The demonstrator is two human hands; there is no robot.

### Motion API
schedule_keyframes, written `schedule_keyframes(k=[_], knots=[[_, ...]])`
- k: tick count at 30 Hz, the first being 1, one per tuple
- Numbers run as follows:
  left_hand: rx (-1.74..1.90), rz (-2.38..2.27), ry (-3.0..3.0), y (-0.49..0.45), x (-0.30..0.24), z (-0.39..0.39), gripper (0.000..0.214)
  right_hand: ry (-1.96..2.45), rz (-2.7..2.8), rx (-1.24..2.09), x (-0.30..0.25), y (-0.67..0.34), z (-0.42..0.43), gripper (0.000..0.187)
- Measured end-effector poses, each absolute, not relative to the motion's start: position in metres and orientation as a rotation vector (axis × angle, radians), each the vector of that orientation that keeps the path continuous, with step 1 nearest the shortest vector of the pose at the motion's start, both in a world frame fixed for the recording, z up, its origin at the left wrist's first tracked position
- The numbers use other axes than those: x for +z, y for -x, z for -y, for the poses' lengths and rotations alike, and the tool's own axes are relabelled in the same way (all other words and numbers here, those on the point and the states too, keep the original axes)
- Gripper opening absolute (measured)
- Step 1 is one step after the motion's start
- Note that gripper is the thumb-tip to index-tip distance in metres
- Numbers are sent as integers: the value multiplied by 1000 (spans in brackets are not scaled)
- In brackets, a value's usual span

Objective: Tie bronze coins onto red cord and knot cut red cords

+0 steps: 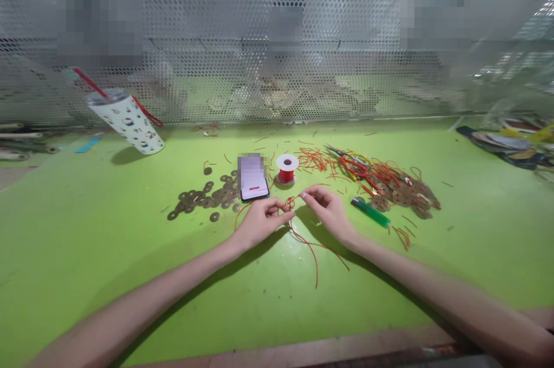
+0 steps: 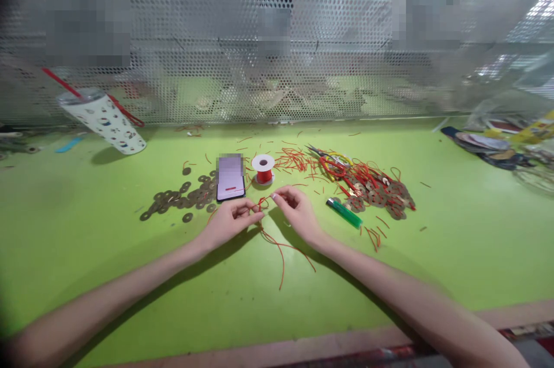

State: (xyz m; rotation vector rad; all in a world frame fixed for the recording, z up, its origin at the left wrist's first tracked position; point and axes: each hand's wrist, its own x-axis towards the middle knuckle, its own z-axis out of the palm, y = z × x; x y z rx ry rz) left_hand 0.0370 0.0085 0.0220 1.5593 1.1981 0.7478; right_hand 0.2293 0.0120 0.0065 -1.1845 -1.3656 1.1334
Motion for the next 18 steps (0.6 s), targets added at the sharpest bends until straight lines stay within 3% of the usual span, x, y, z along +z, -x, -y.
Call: schedule_keyframes(k=[7, 18], knots=[[856, -1197, -1454, -33, 18, -12, 31, 1201, 1359, 1151, 7, -230, -13, 39], [959, -1226, -1458, -31, 18, -14, 27, 1225, 1460, 1030, 0, -232, -13, 26]])
